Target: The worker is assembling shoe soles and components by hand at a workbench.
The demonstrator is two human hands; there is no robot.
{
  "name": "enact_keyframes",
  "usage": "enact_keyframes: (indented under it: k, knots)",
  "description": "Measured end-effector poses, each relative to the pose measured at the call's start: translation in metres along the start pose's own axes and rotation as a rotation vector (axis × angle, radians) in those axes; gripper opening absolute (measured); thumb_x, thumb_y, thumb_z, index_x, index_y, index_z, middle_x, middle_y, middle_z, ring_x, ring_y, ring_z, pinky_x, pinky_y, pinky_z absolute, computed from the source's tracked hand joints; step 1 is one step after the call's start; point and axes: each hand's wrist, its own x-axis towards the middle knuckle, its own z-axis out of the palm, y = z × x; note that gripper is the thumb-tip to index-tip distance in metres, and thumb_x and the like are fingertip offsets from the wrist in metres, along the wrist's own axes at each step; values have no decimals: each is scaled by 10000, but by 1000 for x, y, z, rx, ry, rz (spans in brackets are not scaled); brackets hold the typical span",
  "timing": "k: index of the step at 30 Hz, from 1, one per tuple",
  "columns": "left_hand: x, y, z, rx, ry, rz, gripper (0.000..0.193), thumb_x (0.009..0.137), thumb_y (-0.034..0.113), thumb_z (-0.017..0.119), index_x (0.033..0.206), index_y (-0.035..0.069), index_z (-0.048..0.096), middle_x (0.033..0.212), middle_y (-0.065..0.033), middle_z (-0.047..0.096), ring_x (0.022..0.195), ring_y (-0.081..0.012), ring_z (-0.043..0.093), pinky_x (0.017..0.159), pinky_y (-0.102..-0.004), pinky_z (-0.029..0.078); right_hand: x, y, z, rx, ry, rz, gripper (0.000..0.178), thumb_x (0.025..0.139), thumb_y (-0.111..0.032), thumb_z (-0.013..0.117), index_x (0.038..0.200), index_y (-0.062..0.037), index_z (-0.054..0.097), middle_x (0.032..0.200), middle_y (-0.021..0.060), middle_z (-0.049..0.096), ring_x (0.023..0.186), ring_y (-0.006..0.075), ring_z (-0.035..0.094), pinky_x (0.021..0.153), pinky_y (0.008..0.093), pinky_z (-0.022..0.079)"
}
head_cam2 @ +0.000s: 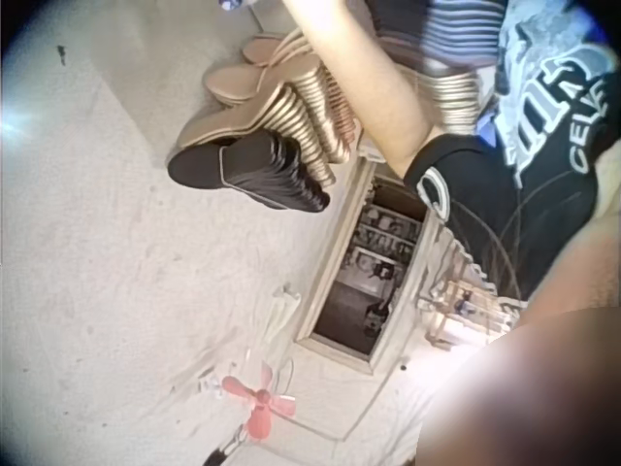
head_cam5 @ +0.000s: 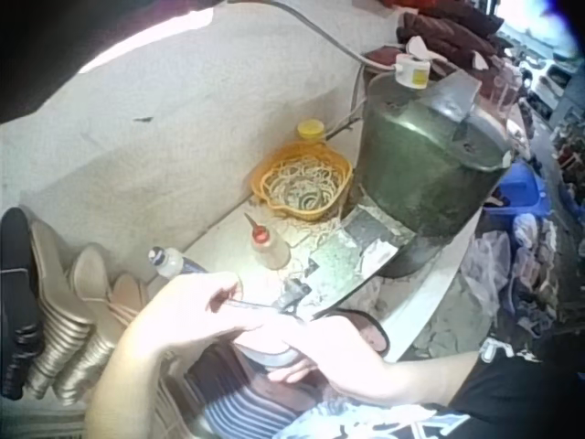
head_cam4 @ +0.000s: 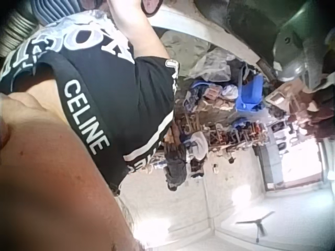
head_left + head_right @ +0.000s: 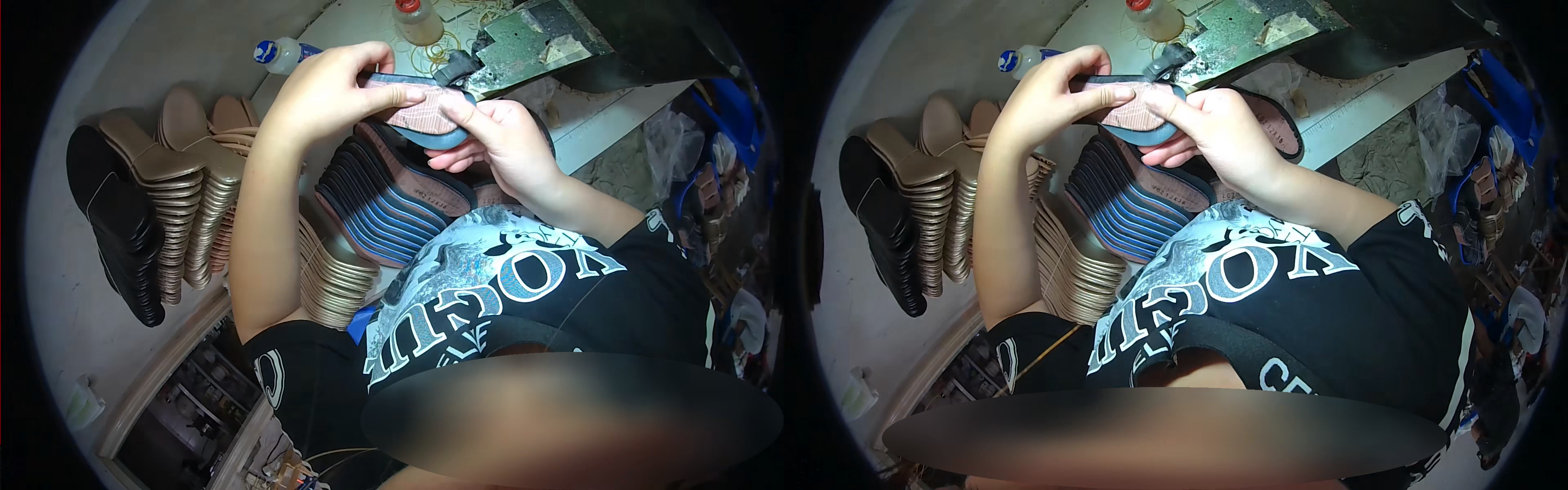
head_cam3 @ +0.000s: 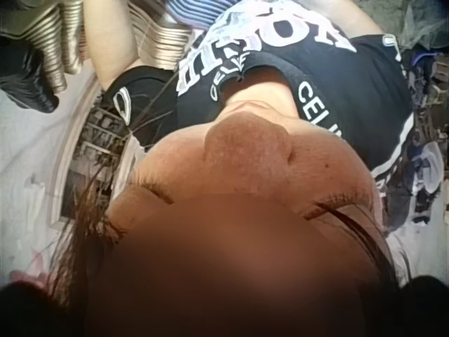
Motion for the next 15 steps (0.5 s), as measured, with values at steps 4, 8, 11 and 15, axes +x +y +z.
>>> enact_keyframes:
  k: [4, 8, 11, 15]
  knots:
    - [-18, 15, 7, -120, 9, -136, 369, 825, 378, 684, 856, 28, 570, 638, -17, 543, 605, -68, 467, 549, -244, 393, 1, -1, 0, -11, 16, 34, 479, 920, -413, 556, 918, 58, 639, 813, 139, 678, 710, 182, 692, 613, 222, 546]
    - [-24, 17, 18, -37, 22, -153, 303, 883, 319, 631, 873, 22, 575, 663, -4, 552, 619, -53, 466, 562, -217, 392, 3, -3, -5, 0, -1, 29, 475, 913, -419, 565, 935, 49, 642, 838, 141, 677, 711, 191, 693, 607, 223, 549]
    - [-30, 6, 31, -282, 8, -182, 298, 919, 302, 590, 878, 7, 571, 707, 7, 563, 630, -49, 465, 561, -205, 393, 2, -4, -3, 8, -33, 22, 463, 906, -410, 576, 958, 47, 640, 846, 147, 676, 711, 200, 694, 593, 229, 554]
    - [-30, 8, 36, -321, -38, -219, 322, 938, 308, 563, 895, -10, 594, 737, 9, 580, 625, -35, 474, 558, -210, 411, 4, -5, -7, 2, -36, 14, 445, 903, -386, 584, 987, 49, 630, 861, 159, 676, 716, 208, 695, 574, 241, 562]
